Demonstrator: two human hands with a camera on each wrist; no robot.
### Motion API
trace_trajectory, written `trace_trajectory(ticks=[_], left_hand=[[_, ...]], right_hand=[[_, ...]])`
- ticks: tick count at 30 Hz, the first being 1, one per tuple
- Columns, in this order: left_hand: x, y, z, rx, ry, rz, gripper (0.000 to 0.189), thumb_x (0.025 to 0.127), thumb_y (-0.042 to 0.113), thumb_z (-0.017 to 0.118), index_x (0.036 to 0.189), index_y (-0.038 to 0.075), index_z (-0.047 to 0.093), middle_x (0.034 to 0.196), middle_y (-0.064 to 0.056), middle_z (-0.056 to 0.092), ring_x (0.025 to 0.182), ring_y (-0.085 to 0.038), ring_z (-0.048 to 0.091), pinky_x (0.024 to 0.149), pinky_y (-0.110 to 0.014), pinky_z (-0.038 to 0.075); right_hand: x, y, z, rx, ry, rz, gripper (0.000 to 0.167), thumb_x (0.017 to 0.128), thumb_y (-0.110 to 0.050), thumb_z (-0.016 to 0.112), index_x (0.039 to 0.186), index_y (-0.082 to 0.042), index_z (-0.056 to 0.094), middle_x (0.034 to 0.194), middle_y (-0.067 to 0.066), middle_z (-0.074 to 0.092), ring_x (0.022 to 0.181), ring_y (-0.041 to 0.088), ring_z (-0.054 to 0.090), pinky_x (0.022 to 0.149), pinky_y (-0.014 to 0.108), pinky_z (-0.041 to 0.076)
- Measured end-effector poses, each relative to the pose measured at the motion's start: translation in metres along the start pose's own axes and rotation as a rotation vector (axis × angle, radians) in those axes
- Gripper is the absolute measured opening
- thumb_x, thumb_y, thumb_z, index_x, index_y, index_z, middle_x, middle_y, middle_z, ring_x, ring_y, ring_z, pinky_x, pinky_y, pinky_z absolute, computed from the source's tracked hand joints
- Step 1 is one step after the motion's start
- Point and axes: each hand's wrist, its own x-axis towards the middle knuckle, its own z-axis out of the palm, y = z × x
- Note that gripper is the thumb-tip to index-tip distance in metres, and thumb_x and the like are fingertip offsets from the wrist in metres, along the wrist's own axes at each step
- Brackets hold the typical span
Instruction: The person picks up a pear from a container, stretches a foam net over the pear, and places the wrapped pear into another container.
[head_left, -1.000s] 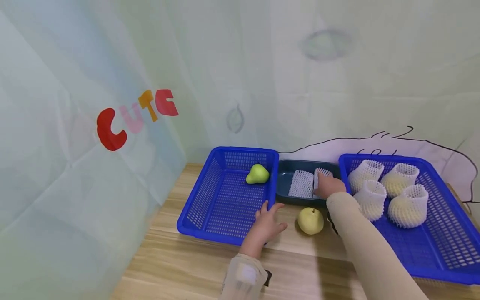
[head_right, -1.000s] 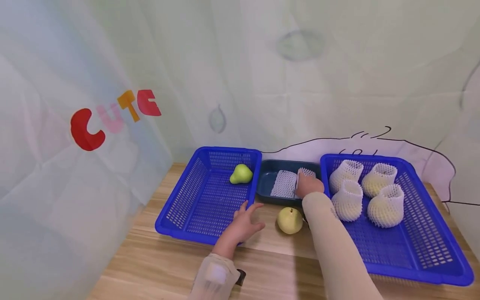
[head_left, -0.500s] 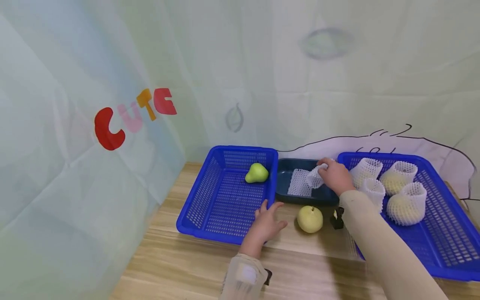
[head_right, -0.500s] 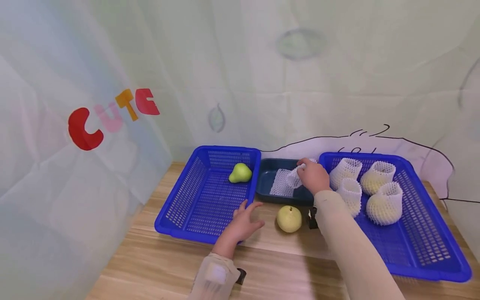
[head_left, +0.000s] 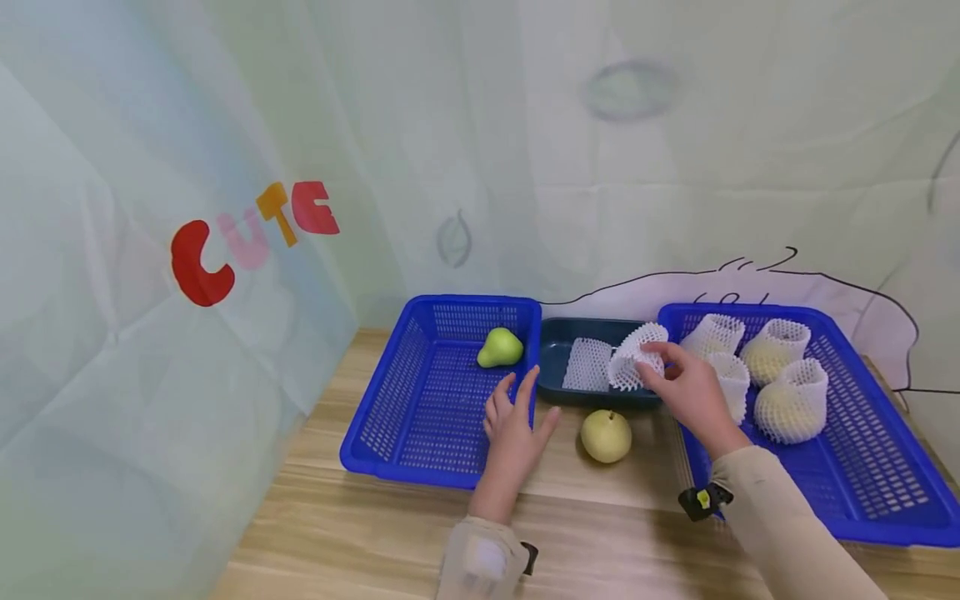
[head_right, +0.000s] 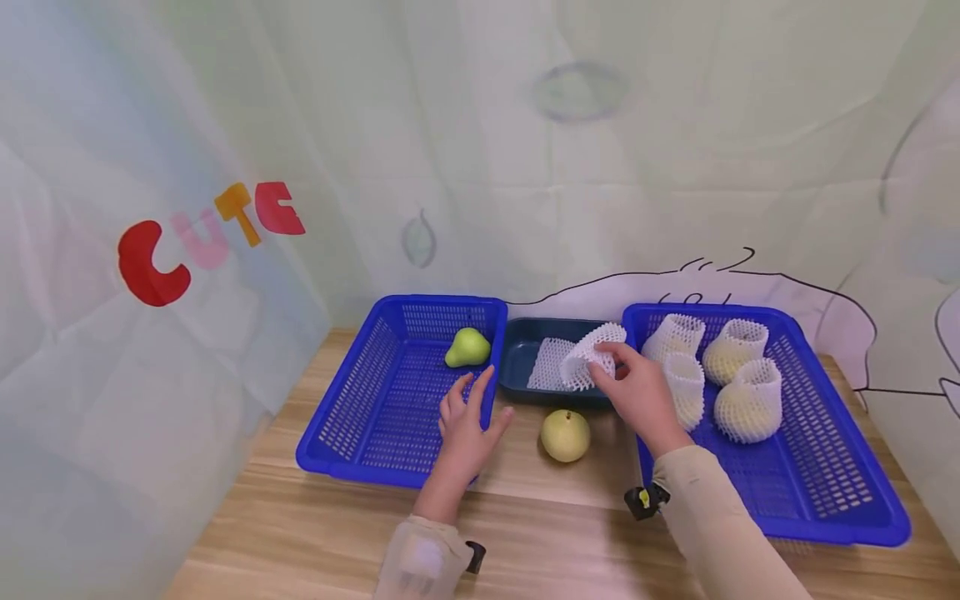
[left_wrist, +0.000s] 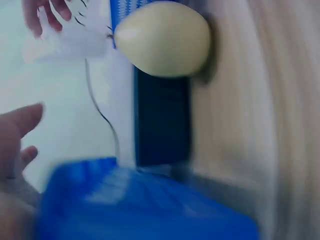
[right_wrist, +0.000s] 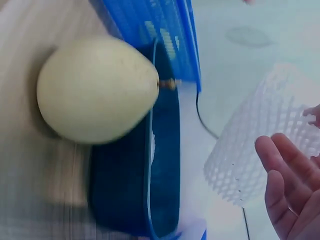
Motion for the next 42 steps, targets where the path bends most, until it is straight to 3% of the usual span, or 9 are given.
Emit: trace_trajectory(ticks=[6, 10, 14, 19, 24, 27, 33, 36, 42], left_hand=[[-0.002, 0.033, 0.003, -0.096, -0.008, 0.155, 0.055, 0.083, 0.047, 0.063, 0.130, 0.019, 0.052, 0.121, -0.006, 0.049, 0.115, -0.025, 0.037, 0.094, -0.048, 0.032], [0.000, 0.041, 0.009, -0.030, 0.046, 0.192, 0.039, 0.084, 0.038, 0.064, 0.116, 0.017, 0.062, 0.101, 0.001, 0.059, 0.100, -0.018, 0.048, 0.085, -0.038, 0.040], [0.003, 0.033, 0.015, 0.028, 0.219, 0.234, 0.020, 0.079, 0.019, 0.067, 0.098, 0.015, 0.070, 0.082, 0.001, 0.059, 0.079, -0.016, 0.052, 0.069, -0.030, 0.043], [0.008, 0.021, 0.010, 0.006, 0.355, 0.192, 0.012, 0.078, 0.015, 0.067, 0.089, 0.013, 0.071, 0.065, 0.004, 0.046, 0.060, -0.012, 0.044, 0.052, -0.026, 0.037], [0.008, 0.019, 0.006, -0.024, 0.358, 0.110, 0.013, 0.079, 0.017, 0.066, 0.091, 0.012, 0.069, 0.052, 0.011, 0.040, 0.045, -0.005, 0.037, 0.043, -0.026, 0.034], [0.007, 0.021, 0.009, -0.213, 0.286, 0.046, 0.014, 0.081, 0.015, 0.067, 0.092, 0.007, 0.070, 0.049, 0.010, 0.038, 0.040, -0.002, 0.032, 0.038, -0.023, 0.029], [0.006, 0.025, 0.019, -0.837, 0.168, -0.159, 0.021, 0.080, 0.002, 0.068, 0.098, -0.011, 0.067, 0.051, 0.004, 0.051, 0.037, 0.000, 0.040, 0.036, -0.015, 0.028], [0.005, 0.028, 0.022, -1.045, 0.156, -0.245, 0.022, 0.083, 0.000, 0.064, 0.101, -0.013, 0.062, 0.059, -0.007, 0.062, 0.041, -0.005, 0.053, 0.036, -0.015, 0.034], [0.002, 0.033, 0.028, -1.239, 0.114, -0.280, 0.016, 0.090, 0.006, 0.052, 0.098, -0.006, 0.060, 0.093, -0.016, 0.066, 0.076, -0.016, 0.066, 0.055, -0.025, 0.052]], right_hand=[[-0.023, -0.010, 0.011, 0.034, 0.020, -0.152, 0.024, 0.090, -0.020, 0.060, 0.110, -0.007, 0.062, 0.085, 0.008, 0.066, 0.066, 0.015, 0.055, 0.055, 0.024, 0.044], [-0.030, -0.013, 0.016, 0.021, 0.013, -0.187, 0.018, 0.091, -0.015, 0.056, 0.107, -0.008, 0.061, 0.069, 0.003, 0.058, 0.057, 0.013, 0.047, 0.049, 0.025, 0.040], [-0.033, -0.006, 0.016, -0.015, 0.060, -0.137, 0.018, 0.093, -0.019, 0.054, 0.105, -0.008, 0.060, 0.064, -0.001, 0.055, 0.056, 0.012, 0.046, 0.050, 0.026, 0.038], [-0.034, 0.004, 0.009, -0.035, 0.169, -0.067, 0.023, 0.092, -0.025, 0.058, 0.105, -0.009, 0.067, 0.059, 0.001, 0.055, 0.051, 0.011, 0.042, 0.047, 0.026, 0.034], [-0.035, 0.000, 0.004, 0.287, 0.091, 0.122, 0.029, 0.089, -0.027, 0.062, 0.107, -0.005, 0.069, 0.078, -0.007, 0.065, 0.068, 0.001, 0.051, 0.057, 0.018, 0.040], [-0.035, -0.003, 0.004, 0.587, 0.051, 0.231, 0.016, 0.089, -0.024, 0.063, 0.099, -0.017, 0.072, 0.063, -0.015, 0.054, 0.056, -0.003, 0.047, 0.050, 0.015, 0.037], [-0.038, 0.001, 0.004, 1.055, -0.028, 0.302, 0.021, 0.094, -0.012, 0.054, 0.092, -0.023, 0.071, 0.047, -0.009, 0.039, 0.036, 0.000, 0.034, 0.035, 0.013, 0.028], [-0.040, 0.002, 0.006, 1.170, -0.077, 0.335, 0.021, 0.095, -0.013, 0.051, 0.096, -0.021, 0.070, 0.056, -0.008, 0.054, 0.045, 0.001, 0.049, 0.042, 0.014, 0.036], [-0.042, 0.002, 0.013, 1.358, -0.110, 0.320, 0.024, 0.100, -0.020, 0.041, 0.095, -0.016, 0.064, 0.096, -0.003, 0.066, 0.089, 0.013, 0.065, 0.075, 0.026, 0.051]])
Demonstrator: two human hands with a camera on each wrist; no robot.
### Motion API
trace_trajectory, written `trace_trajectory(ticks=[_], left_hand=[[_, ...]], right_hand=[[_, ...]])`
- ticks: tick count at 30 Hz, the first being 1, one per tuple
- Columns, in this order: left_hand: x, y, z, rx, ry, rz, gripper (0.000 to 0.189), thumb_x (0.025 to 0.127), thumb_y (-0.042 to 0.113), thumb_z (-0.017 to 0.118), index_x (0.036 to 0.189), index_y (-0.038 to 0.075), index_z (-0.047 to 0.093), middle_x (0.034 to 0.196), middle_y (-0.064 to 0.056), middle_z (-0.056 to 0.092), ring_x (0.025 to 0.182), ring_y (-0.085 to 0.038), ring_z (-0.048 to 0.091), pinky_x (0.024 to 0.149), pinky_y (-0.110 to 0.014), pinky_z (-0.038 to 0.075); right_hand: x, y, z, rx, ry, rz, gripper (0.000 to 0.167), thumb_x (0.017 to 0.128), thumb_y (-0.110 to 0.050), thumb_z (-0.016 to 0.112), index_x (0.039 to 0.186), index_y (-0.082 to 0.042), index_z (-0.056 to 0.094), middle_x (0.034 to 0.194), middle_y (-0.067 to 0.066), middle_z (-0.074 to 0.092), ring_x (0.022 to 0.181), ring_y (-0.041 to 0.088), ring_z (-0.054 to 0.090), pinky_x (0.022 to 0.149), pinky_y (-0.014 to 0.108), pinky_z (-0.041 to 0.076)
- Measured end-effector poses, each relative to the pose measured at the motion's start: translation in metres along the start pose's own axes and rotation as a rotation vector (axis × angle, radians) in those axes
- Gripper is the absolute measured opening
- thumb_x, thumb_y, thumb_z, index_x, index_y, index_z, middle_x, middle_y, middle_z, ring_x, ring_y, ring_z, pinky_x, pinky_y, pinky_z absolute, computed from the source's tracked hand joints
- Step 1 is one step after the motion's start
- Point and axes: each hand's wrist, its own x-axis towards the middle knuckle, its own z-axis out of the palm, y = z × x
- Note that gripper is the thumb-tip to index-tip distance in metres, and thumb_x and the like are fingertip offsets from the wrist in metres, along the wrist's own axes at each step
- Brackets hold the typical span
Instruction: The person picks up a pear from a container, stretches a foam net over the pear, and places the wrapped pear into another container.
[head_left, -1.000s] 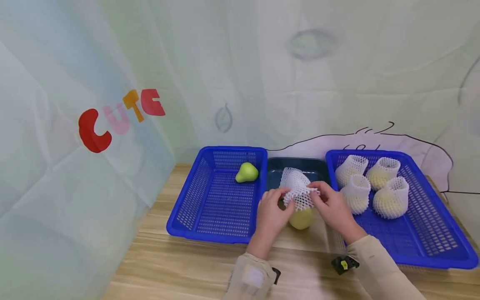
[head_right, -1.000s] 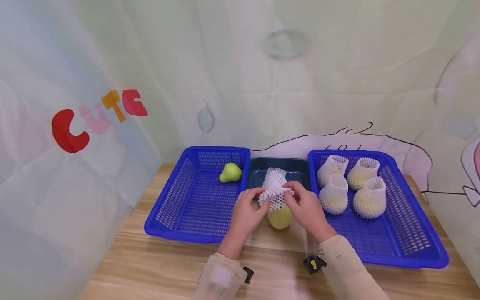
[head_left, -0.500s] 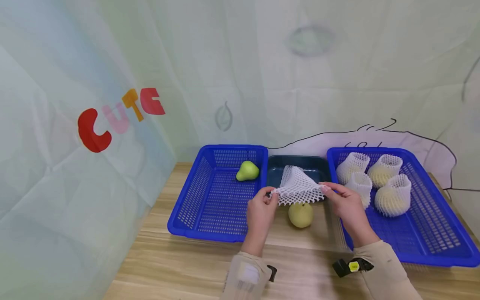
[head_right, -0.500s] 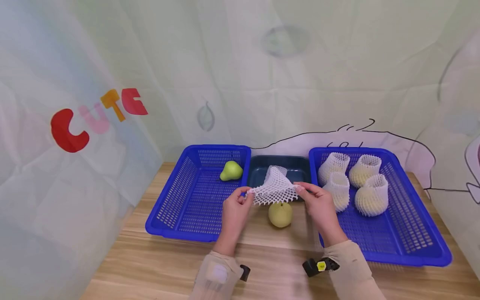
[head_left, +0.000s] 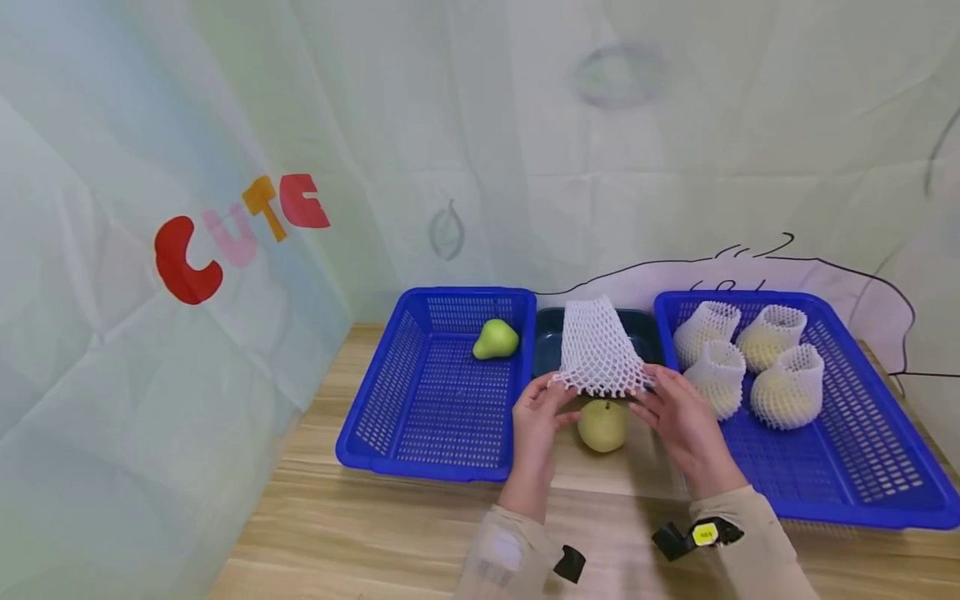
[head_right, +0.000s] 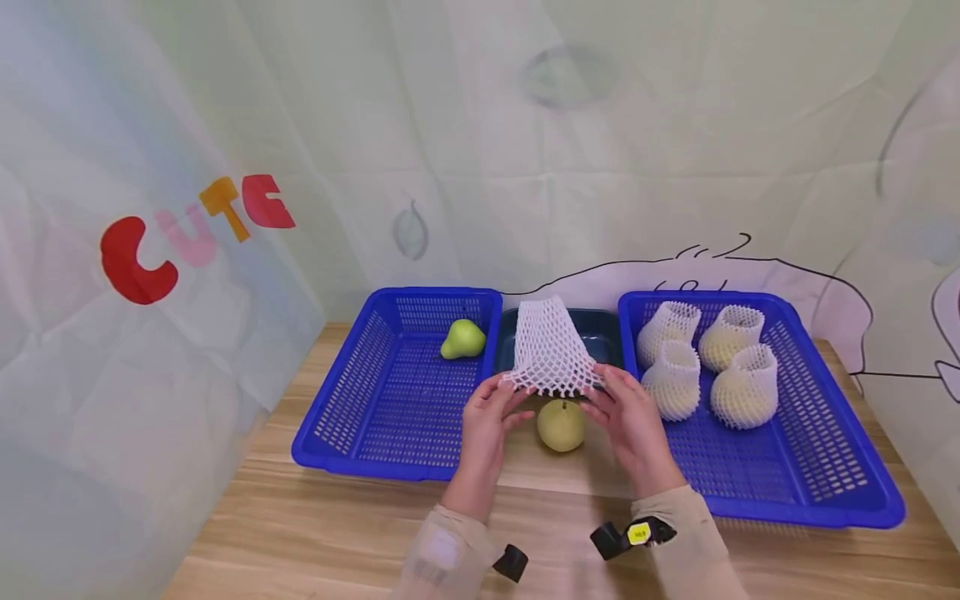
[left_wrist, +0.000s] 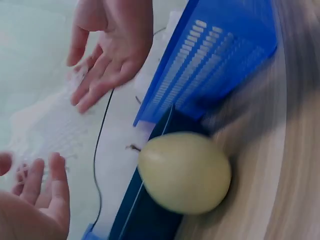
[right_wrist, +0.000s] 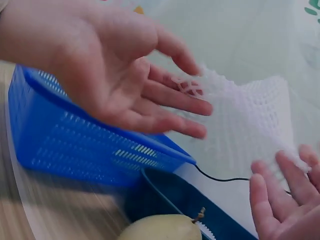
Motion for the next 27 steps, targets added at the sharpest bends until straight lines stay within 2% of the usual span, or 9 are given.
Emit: trace_trajectory(ticks=[2, 5, 7, 9, 13, 16, 20, 23, 27], left_hand=[[0.000, -0.001, 0.002, -0.067, 0.018, -0.020, 0.015, 0.091, 0.010, 0.049, 0.090, 0.000, 0.060, 0.087, -0.010, 0.065, 0.075, -0.015, 0.064, 0.060, -0.027, 0.053], [0.001, -0.007, 0.006, -0.103, 0.071, -0.033, 0.014, 0.090, 0.014, 0.052, 0.081, 0.006, 0.060, 0.079, -0.004, 0.062, 0.067, -0.012, 0.060, 0.061, -0.026, 0.051], [0.003, -0.013, 0.009, -0.062, 0.107, -0.034, 0.011, 0.088, 0.014, 0.059, 0.083, 0.005, 0.063, 0.081, -0.003, 0.064, 0.068, -0.010, 0.057, 0.062, -0.023, 0.047], [0.004, -0.021, 0.010, -0.001, 0.115, -0.038, 0.014, 0.086, 0.009, 0.061, 0.096, 0.001, 0.066, 0.093, -0.005, 0.066, 0.077, -0.011, 0.057, 0.065, -0.022, 0.045], [0.004, -0.037, 0.011, 0.126, 0.076, -0.040, 0.036, 0.087, 0.002, 0.053, 0.122, 0.000, 0.059, 0.126, -0.011, 0.056, 0.107, -0.019, 0.052, 0.084, -0.026, 0.043], [0.005, -0.050, 0.007, 0.202, 0.053, -0.019, 0.041, 0.086, -0.001, 0.049, 0.127, -0.002, 0.053, 0.134, -0.015, 0.048, 0.119, -0.024, 0.044, 0.094, -0.032, 0.040], [0.009, -0.065, 0.000, 0.252, 0.066, 0.002, 0.045, 0.083, -0.005, 0.046, 0.128, -0.006, 0.050, 0.134, -0.019, 0.047, 0.119, -0.026, 0.044, 0.092, -0.030, 0.040], [0.011, -0.072, -0.005, 0.284, 0.065, -0.004, 0.048, 0.080, -0.007, 0.044, 0.128, -0.007, 0.050, 0.133, -0.020, 0.048, 0.112, -0.025, 0.047, 0.078, -0.024, 0.043], [0.013, -0.077, -0.012, 0.424, 0.060, -0.018, 0.048, 0.080, -0.005, 0.044, 0.127, -0.003, 0.053, 0.132, -0.017, 0.050, 0.104, -0.023, 0.049, 0.067, -0.022, 0.040]], right_hand=[[0.002, 0.003, 0.001, 0.122, 0.021, -0.035, 0.027, 0.100, -0.019, 0.040, 0.090, -0.011, 0.064, 0.092, 0.000, 0.066, 0.084, 0.013, 0.065, 0.074, 0.026, 0.051], [0.006, 0.008, 0.007, 0.218, 0.130, -0.094, 0.025, 0.098, -0.014, 0.045, 0.079, -0.009, 0.062, 0.078, 0.001, 0.065, 0.069, 0.011, 0.062, 0.063, 0.022, 0.049], [0.008, 0.013, 0.012, 0.175, 0.250, -0.127, 0.021, 0.094, -0.007, 0.050, 0.077, -0.011, 0.060, 0.072, -0.001, 0.062, 0.062, 0.009, 0.057, 0.056, 0.020, 0.045], [0.010, 0.021, 0.016, 0.097, 0.350, -0.129, 0.019, 0.092, -0.001, 0.052, 0.079, -0.013, 0.060, 0.074, -0.003, 0.060, 0.062, 0.007, 0.055, 0.055, 0.018, 0.043], [0.015, 0.040, 0.015, -0.020, 0.500, -0.122, 0.024, 0.091, 0.001, 0.053, 0.085, -0.018, 0.067, 0.083, -0.006, 0.062, 0.072, 0.005, 0.057, 0.062, 0.016, 0.046], [0.021, 0.060, 0.004, -0.150, 0.570, -0.148, 0.020, 0.091, -0.003, 0.054, 0.098, -0.013, 0.069, 0.092, -0.005, 0.063, 0.082, 0.005, 0.057, 0.069, 0.016, 0.046], [0.040, 0.095, -0.031, -0.266, 0.587, -0.184, 0.027, 0.091, -0.012, 0.056, 0.117, -0.007, 0.064, 0.111, 0.002, 0.062, 0.099, 0.009, 0.056, 0.079, 0.017, 0.045], [0.055, 0.118, -0.058, -0.308, 0.618, -0.169, 0.028, 0.092, -0.016, 0.056, 0.118, -0.009, 0.064, 0.115, 0.004, 0.062, 0.100, 0.011, 0.056, 0.079, 0.017, 0.046], [0.055, 0.124, -0.062, -0.402, 0.676, -0.090, 0.030, 0.093, -0.015, 0.051, 0.120, -0.008, 0.061, 0.114, 0.005, 0.060, 0.097, 0.011, 0.055, 0.075, 0.017, 0.045]])
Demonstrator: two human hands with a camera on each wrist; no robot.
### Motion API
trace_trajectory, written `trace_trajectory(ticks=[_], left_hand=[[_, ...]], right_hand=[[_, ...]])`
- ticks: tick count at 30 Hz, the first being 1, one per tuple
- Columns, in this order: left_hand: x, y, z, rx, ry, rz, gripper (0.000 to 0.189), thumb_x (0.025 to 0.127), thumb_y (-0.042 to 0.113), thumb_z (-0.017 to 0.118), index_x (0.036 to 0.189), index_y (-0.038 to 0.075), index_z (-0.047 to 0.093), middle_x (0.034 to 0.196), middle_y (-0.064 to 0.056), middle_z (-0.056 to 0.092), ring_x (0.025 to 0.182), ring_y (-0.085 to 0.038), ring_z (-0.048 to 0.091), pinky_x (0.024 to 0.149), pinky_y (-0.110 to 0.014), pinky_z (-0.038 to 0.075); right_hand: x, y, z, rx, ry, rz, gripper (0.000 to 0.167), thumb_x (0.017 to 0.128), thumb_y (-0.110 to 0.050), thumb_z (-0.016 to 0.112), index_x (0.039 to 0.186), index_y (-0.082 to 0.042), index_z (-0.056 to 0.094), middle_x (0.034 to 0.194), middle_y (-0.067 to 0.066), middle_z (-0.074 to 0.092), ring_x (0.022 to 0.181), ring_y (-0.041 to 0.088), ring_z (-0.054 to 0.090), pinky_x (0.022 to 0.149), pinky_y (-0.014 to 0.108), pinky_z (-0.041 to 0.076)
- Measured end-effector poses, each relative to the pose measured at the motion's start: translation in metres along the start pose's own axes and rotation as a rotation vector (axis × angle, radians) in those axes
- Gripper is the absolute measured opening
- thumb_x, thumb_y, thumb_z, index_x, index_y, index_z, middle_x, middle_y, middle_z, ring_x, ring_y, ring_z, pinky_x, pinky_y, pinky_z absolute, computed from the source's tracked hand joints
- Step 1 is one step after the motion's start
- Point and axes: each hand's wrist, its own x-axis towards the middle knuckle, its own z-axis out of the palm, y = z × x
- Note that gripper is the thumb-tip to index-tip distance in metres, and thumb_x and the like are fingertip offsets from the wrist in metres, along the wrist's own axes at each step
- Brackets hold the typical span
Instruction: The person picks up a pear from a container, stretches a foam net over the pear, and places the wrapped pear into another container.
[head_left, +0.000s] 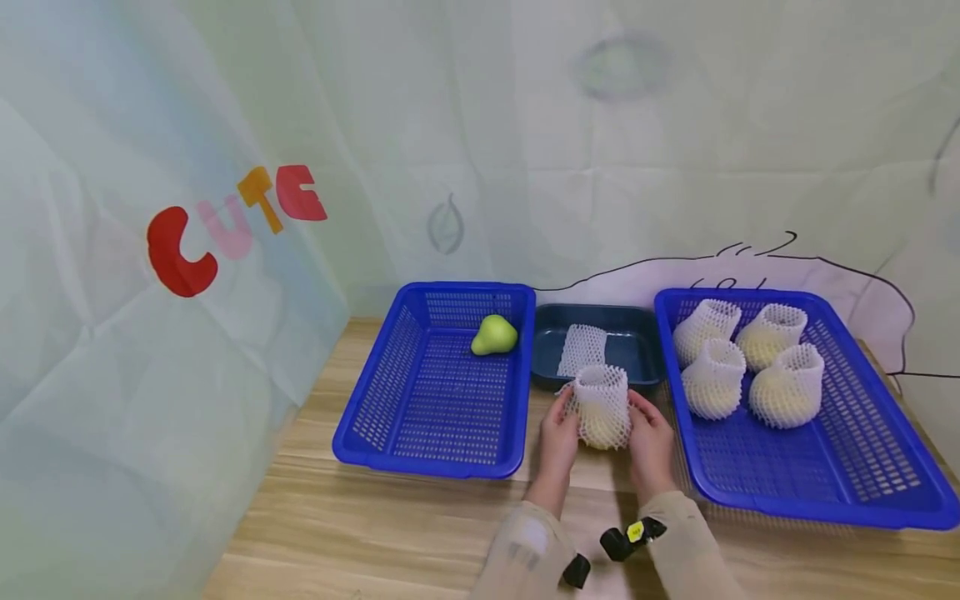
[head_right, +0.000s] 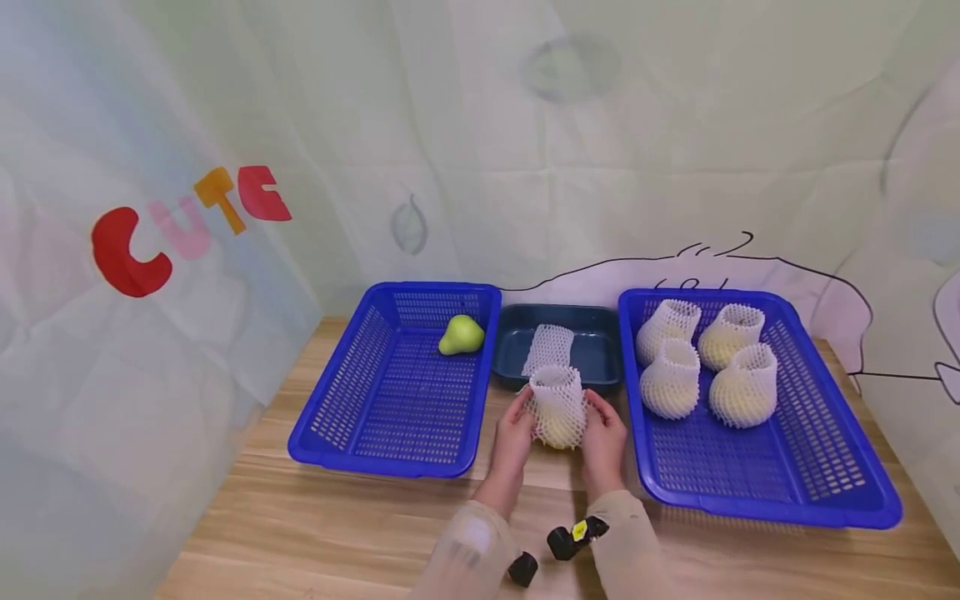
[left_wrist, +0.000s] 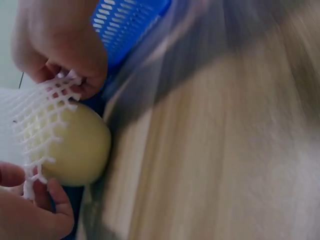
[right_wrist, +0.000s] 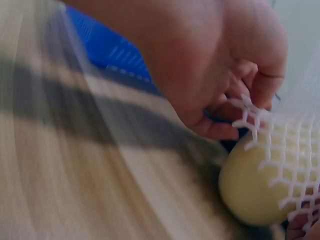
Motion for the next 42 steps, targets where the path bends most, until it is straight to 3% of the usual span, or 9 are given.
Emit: trace_trajectory(ticks=[9, 13, 19, 22, 25, 31, 34, 37, 42], left_hand=[[-0.001, -0.008, -0.012, 0.381, -0.003, -0.010, 0.047, 0.079, 0.003, 0.051, 0.125, 0.011, 0.060, 0.130, -0.005, 0.054, 0.118, -0.024, 0.048, 0.093, -0.040, 0.039], [-0.004, -0.011, -0.015, 0.540, -0.025, 0.021, 0.046, 0.081, 0.007, 0.055, 0.125, 0.016, 0.059, 0.131, -0.004, 0.054, 0.118, -0.026, 0.050, 0.090, -0.042, 0.042], [-0.007, -0.014, -0.016, 0.707, -0.019, 0.137, 0.048, 0.074, 0.005, 0.061, 0.121, 0.012, 0.061, 0.116, -0.015, 0.057, 0.110, -0.033, 0.051, 0.089, -0.042, 0.041], [-0.007, -0.013, -0.016, 0.729, 0.038, 0.147, 0.049, 0.070, 0.005, 0.063, 0.118, 0.013, 0.059, 0.108, -0.015, 0.049, 0.106, -0.035, 0.045, 0.088, -0.044, 0.037], [-0.005, -0.007, -0.016, 0.625, 0.059, 0.083, 0.046, 0.073, 0.005, 0.059, 0.119, 0.012, 0.055, 0.108, -0.014, 0.048, 0.105, -0.034, 0.046, 0.087, -0.044, 0.037], [-0.008, -0.001, -0.013, 0.454, -0.092, 0.001, 0.040, 0.083, 0.003, 0.050, 0.123, -0.003, 0.049, 0.103, -0.015, 0.059, 0.097, -0.028, 0.056, 0.085, -0.040, 0.044], [-0.018, 0.010, -0.012, 0.559, -0.096, 0.099, 0.044, 0.081, 0.002, 0.052, 0.124, -0.002, 0.047, 0.110, -0.015, 0.056, 0.103, -0.031, 0.051, 0.088, -0.042, 0.041], [-0.029, 0.037, -0.015, 0.646, -0.072, 0.283, 0.050, 0.077, 0.000, 0.053, 0.126, 0.001, 0.045, 0.116, -0.014, 0.053, 0.107, -0.032, 0.046, 0.089, -0.043, 0.039], [-0.032, 0.083, -0.038, 0.675, -0.037, 0.583, 0.051, 0.076, -0.001, 0.053, 0.126, 0.004, 0.047, 0.117, -0.011, 0.051, 0.108, -0.029, 0.044, 0.089, -0.042, 0.040]], right_hand=[[-0.035, -0.029, -0.002, -0.048, -0.075, 0.042, 0.037, 0.096, -0.013, 0.043, 0.128, 0.001, 0.053, 0.134, 0.016, 0.047, 0.123, 0.023, 0.040, 0.085, 0.017, 0.039], [-0.034, -0.027, -0.002, -0.129, -0.082, 0.033, 0.038, 0.096, -0.009, 0.039, 0.130, 0.006, 0.048, 0.137, 0.021, 0.041, 0.128, 0.029, 0.034, 0.098, 0.030, 0.035], [-0.036, -0.032, -0.006, -0.347, -0.110, -0.056, 0.034, 0.095, -0.003, 0.036, 0.124, 0.007, 0.051, 0.128, 0.027, 0.047, 0.117, 0.034, 0.042, 0.092, 0.038, 0.036], [-0.038, -0.039, -0.010, -0.401, -0.104, -0.101, 0.033, 0.095, -0.003, 0.034, 0.124, 0.007, 0.048, 0.128, 0.027, 0.046, 0.116, 0.035, 0.041, 0.096, 0.044, 0.032], [-0.039, -0.048, -0.011, -0.348, -0.120, -0.075, 0.035, 0.097, -0.006, 0.032, 0.127, 0.006, 0.044, 0.130, 0.026, 0.043, 0.114, 0.033, 0.040, 0.093, 0.039, 0.032], [-0.044, -0.054, -0.010, -0.232, -0.220, 0.046, 0.041, 0.099, -0.011, 0.028, 0.132, 0.010, 0.037, 0.131, 0.025, 0.041, 0.102, 0.018, 0.044, 0.078, 0.020, 0.037], [-0.047, -0.055, -0.013, -0.179, -0.255, 0.030, 0.046, 0.092, -0.003, 0.031, 0.137, 0.008, 0.031, 0.139, 0.023, 0.034, 0.115, 0.021, 0.041, 0.091, 0.027, 0.036], [-0.049, -0.053, -0.015, -0.191, -0.343, -0.023, 0.062, 0.083, 0.003, 0.037, 0.143, 0.004, 0.019, 0.148, 0.022, 0.020, 0.133, 0.031, 0.022, 0.106, 0.041, 0.022], [-0.048, -0.044, -0.009, -0.382, -0.424, -0.174, 0.090, 0.075, -0.002, 0.066, 0.145, -0.001, 0.010, 0.146, 0.025, 0.017, 0.131, 0.040, 0.023, 0.106, 0.049, 0.020]])
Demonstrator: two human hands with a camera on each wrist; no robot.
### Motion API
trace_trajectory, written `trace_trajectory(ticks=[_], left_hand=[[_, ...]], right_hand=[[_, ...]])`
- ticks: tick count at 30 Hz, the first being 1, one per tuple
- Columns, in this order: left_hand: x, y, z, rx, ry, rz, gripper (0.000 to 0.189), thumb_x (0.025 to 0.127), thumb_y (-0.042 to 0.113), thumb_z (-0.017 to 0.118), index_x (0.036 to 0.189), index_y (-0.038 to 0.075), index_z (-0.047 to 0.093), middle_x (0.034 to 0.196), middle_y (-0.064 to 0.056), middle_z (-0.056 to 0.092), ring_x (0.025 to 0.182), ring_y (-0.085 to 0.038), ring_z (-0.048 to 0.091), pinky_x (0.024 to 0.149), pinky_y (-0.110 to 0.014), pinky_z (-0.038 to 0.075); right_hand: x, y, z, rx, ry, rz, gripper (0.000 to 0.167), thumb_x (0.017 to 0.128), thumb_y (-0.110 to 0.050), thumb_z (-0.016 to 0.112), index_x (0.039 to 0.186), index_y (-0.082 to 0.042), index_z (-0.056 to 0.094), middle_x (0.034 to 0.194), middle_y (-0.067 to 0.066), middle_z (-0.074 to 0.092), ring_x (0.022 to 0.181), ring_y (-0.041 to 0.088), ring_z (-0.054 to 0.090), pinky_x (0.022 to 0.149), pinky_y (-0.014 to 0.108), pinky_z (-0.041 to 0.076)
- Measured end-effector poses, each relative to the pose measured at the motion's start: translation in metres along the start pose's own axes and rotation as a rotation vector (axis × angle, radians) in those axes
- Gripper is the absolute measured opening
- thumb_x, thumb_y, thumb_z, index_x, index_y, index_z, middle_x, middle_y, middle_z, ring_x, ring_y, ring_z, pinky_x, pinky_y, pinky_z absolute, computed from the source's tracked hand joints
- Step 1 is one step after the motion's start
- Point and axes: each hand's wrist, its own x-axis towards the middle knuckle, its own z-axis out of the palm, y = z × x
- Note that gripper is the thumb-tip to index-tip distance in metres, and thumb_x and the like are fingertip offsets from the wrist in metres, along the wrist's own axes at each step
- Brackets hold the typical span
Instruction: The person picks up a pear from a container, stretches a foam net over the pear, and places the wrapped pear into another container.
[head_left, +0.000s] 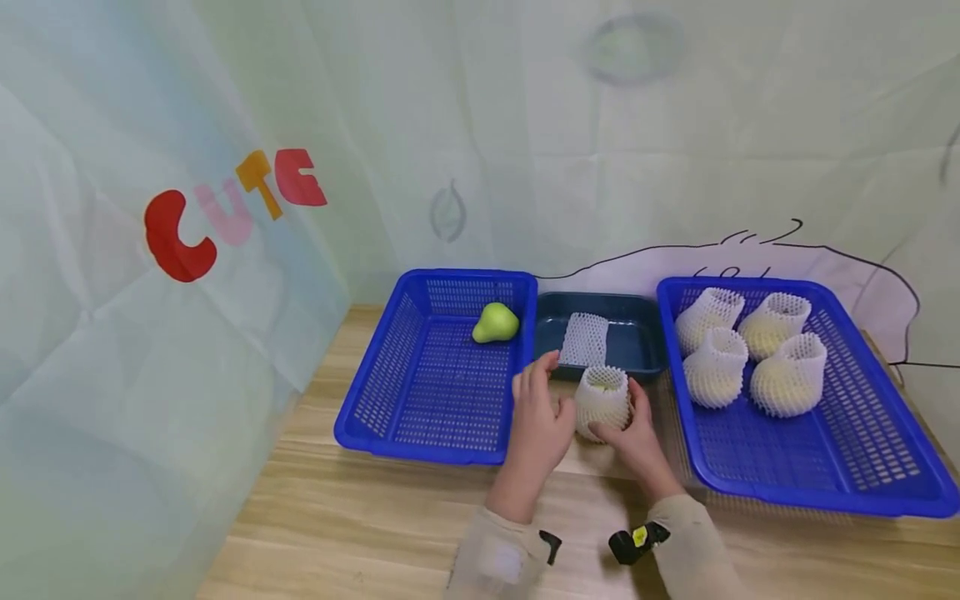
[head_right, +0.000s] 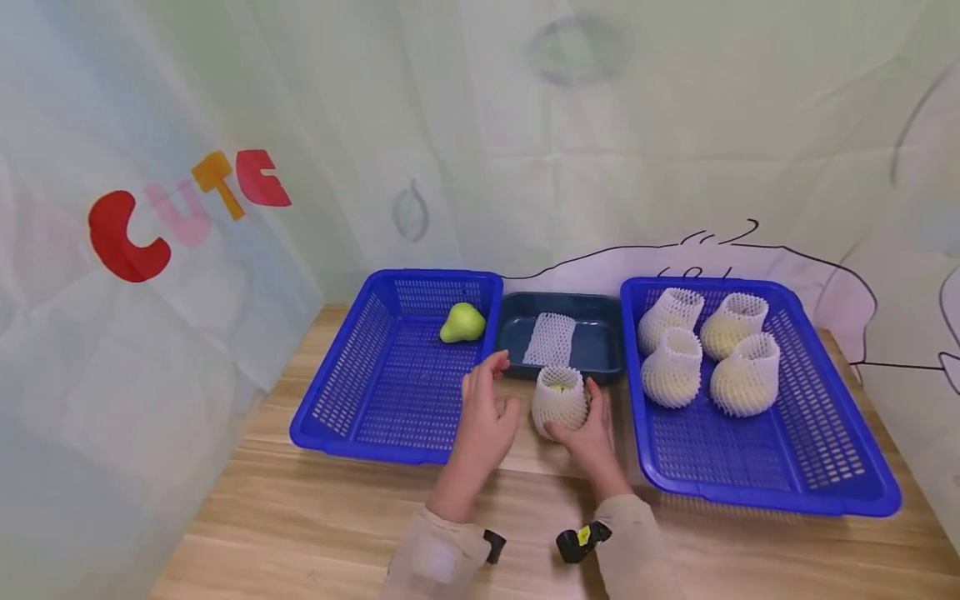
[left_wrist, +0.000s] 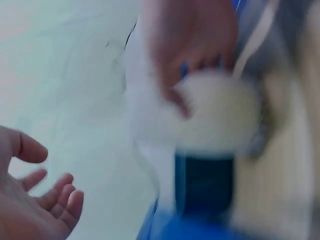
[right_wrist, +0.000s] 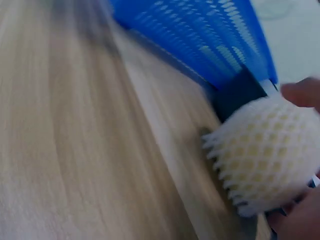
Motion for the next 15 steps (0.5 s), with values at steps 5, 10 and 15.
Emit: trace_trajectory(ticks=[5, 10, 15], left_hand=[[0.008, -0.021, -0.019, 0.224, -0.013, -0.053, 0.042, 0.078, 0.009, 0.057, 0.120, 0.008, 0.055, 0.117, -0.011, 0.053, 0.107, -0.030, 0.044, 0.089, -0.042, 0.038], [0.003, -0.040, -0.020, 0.321, -0.181, -0.201, 0.045, 0.083, 0.021, 0.060, 0.125, 0.007, 0.051, 0.116, -0.017, 0.056, 0.104, -0.034, 0.050, 0.084, -0.046, 0.042], [0.002, -0.048, -0.020, 0.377, -0.310, -0.305, 0.054, 0.085, 0.027, 0.057, 0.132, 0.006, 0.042, 0.109, -0.021, 0.060, 0.093, -0.037, 0.060, 0.073, -0.048, 0.048]], right_hand=[[0.005, 0.006, 0.010, -0.206, 0.090, -0.041, 0.102, 0.063, -0.009, 0.081, 0.141, 0.003, 0.018, 0.133, 0.026, 0.032, 0.120, 0.038, 0.034, 0.102, 0.050, 0.026], [0.004, 0.009, 0.011, -0.286, 0.109, -0.017, 0.104, 0.062, -0.014, 0.083, 0.141, 0.004, 0.017, 0.131, 0.028, 0.031, 0.119, 0.041, 0.033, 0.101, 0.052, 0.027], [0.006, 0.006, 0.014, -0.284, 0.090, -0.039, 0.102, 0.061, -0.013, 0.084, 0.138, 0.005, 0.020, 0.124, 0.027, 0.037, 0.112, 0.040, 0.039, 0.097, 0.052, 0.031]])
